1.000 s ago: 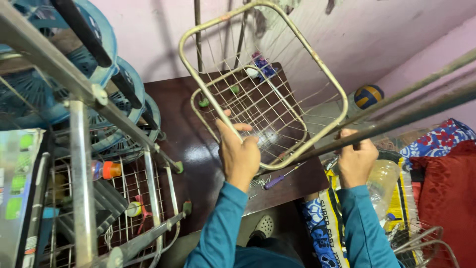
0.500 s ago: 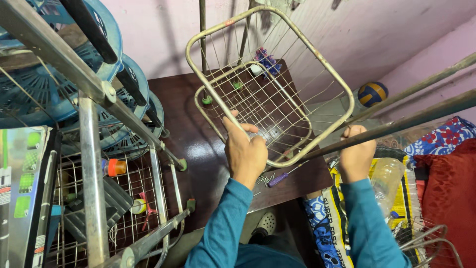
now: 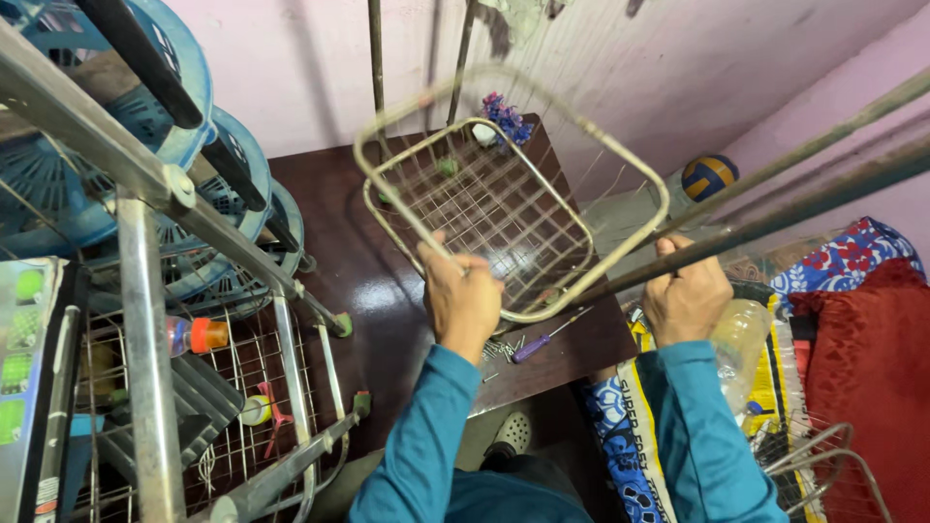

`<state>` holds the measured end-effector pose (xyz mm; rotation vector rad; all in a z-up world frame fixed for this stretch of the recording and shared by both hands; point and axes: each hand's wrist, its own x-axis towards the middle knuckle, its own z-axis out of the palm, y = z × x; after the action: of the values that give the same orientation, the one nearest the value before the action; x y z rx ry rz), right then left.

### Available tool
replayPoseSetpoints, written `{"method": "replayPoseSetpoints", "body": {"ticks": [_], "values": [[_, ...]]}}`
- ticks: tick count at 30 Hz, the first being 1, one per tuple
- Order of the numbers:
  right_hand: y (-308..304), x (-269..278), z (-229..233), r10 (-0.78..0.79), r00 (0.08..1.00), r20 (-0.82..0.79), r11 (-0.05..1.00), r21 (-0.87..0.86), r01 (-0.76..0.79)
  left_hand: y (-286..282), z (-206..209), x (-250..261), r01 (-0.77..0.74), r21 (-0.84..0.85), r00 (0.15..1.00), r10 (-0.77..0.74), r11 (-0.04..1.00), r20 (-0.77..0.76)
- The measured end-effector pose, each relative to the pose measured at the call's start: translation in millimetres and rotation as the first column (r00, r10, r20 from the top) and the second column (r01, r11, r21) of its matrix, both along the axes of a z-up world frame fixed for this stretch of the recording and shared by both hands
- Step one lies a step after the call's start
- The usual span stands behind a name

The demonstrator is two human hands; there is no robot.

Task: The person assembles a wire mesh shelf unit by attaching a metal basket to vertical poles using a screwdriver and screws. The person aligns the basket, inserts screws, and tightens them to secure the basket to the frame.

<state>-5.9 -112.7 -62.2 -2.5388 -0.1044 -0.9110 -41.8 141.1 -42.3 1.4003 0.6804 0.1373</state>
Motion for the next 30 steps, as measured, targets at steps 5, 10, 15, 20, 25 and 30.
{"method": "replayPoseSetpoints", "body": {"ticks": [5,10,15,20,25,30], "values": [[-20.6,10.4,-21.5,0.125,0.984,-0.126,0.971,0.222,-0.095,-0.9,-14.6,0.0,-0.110,0.392,0.942,-0.029,0.913,0.333],[-29.9,35.9,-13.8,0.624,0.730,-0.279,0.050,0.947,0.319,8.5,-7.4,1.4,0.043,0.076,0.976,-0.059,0.996,0.212],[-14.2,20.0,-1.3,0.272,0.887,-0.372,0.770,0.637,0.031,14.1,0.9,4.3,0.039,0.108,0.973,-0.062,0.993,0.224],[3.7,-2.8,-6.5,0.099,0.995,-0.028,0.983,0.156,-0.094,20.4,3.9,1.8,0.046,0.106,0.978,-0.066,0.993,0.199],[5.5,6.1,-26.1,0.116,0.990,0.076,0.986,0.111,-0.124,24.6,3.5,-0.3,0.074,0.142,0.975,-0.102,0.987,0.196],[-16.7,31.1,-13.5,0.560,0.791,-0.247,0.087,0.967,0.240,25.4,4.4,-0.1,0.051,0.196,0.972,-0.094,0.979,0.214]]}}
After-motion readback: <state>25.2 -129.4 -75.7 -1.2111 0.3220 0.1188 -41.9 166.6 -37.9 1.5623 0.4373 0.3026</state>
